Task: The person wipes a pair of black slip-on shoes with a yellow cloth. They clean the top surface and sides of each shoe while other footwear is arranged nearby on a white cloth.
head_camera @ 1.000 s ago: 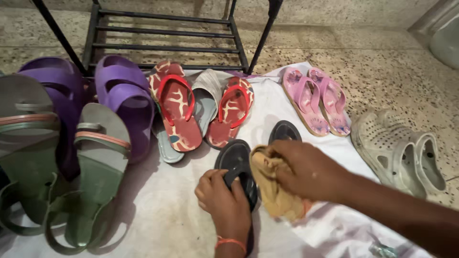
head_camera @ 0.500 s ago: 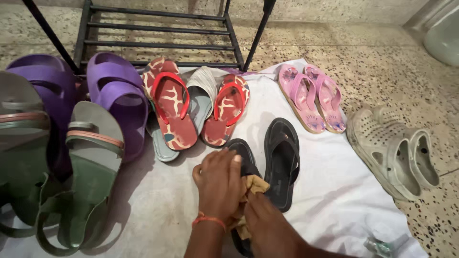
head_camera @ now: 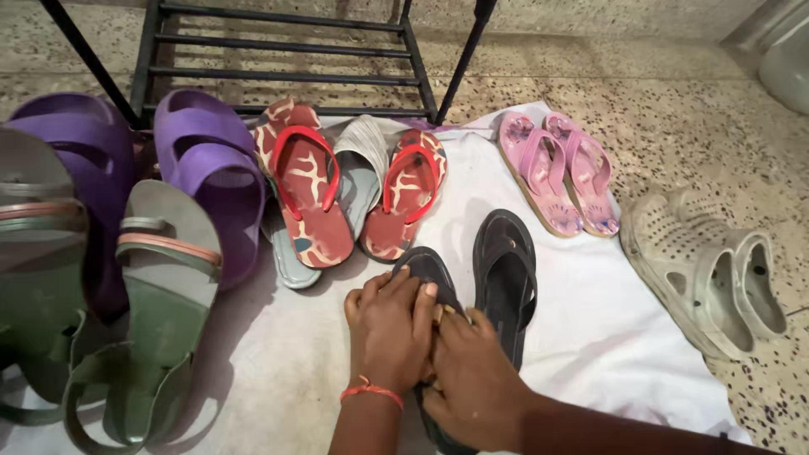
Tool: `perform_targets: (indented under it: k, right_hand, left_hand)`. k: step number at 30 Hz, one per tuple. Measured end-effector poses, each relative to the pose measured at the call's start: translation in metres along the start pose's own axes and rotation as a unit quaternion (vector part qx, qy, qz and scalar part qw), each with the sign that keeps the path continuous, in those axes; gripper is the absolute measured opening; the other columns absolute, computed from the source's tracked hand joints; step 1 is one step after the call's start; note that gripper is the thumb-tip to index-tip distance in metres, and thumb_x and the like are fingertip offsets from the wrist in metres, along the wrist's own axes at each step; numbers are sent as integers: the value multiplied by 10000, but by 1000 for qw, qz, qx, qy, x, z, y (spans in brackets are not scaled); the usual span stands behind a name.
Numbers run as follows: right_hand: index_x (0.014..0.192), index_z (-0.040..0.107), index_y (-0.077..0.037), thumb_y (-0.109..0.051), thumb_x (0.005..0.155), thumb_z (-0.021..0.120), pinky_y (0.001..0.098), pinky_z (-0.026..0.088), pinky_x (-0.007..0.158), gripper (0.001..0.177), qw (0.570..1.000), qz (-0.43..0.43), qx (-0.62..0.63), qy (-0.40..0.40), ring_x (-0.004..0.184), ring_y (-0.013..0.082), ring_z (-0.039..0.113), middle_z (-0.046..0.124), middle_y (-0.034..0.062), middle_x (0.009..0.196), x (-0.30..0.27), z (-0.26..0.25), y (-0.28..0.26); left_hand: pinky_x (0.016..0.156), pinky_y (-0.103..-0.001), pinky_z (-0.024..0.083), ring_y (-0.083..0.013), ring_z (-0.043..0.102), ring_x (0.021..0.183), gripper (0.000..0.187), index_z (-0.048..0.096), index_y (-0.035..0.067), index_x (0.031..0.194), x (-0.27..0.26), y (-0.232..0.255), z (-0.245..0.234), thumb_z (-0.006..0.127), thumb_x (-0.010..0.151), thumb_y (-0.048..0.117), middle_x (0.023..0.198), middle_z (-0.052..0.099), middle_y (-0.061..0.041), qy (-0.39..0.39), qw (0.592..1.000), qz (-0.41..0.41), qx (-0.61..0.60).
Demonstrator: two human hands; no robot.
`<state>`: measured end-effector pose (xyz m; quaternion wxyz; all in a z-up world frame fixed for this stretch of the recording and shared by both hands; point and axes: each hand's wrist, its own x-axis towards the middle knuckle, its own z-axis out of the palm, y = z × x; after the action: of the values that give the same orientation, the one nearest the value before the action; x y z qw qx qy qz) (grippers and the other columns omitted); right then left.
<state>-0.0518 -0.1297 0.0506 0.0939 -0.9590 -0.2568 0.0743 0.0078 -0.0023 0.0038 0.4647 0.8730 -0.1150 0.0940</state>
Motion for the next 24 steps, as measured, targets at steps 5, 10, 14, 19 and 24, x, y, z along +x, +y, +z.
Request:
perform_targets:
  k: [5,10,14,19,24]
  right_hand:
    - [1090,594,-2,-135,765,679,648,289,1055,362,999,-14,22,-33,1140,372,518,587,195,1082,-2,-12,14]
    - [1022,640,-56,-65,722,655,533,437,825,301,992,-76,91,-43,1025,358,601,639,139,1028,-22,-10,25]
    - [1004,682,-59,-42,731,629,489,473,813,279,974,-115,146,-127,986,347,639,680,132,999,-51,-17,31]
    - [982,734,-63,-14,742,598,434,519,799,280,969,-131,206,-50,938,333,686,730,123,962,-56,-51,49]
    - [991,766,-82,-25,803,581,395,549,813,270,968,37,235,81,930,311,717,766,106,972,-28,-56,47]
  left_hand:
    - [1078,-480,291,-279,584,1240,402,758,66,1127,-1,-6,-1,491,995,337,1252,726,-100,-17,997,-58,-42]
    - [1136,-574,164,-283,525,1294,440,750,85,1177,-2,-7,1,448,992,346,1313,702,-70,-31,997,-72,-27]
    - [1174,-630,45,-319,420,1393,453,729,89,1240,0,-5,2,455,1012,370,1307,673,-108,-25,997,-72,3]
    - [1195,-622,-5,-296,363,1437,409,752,133,1185,-4,-7,-2,524,948,377,1412,649,-29,-52,993,-99,-27]
    - [1197,-628,41,-300,341,1450,388,730,118,1185,-16,-7,2,606,905,356,1474,537,-50,-20,998,-34,40]
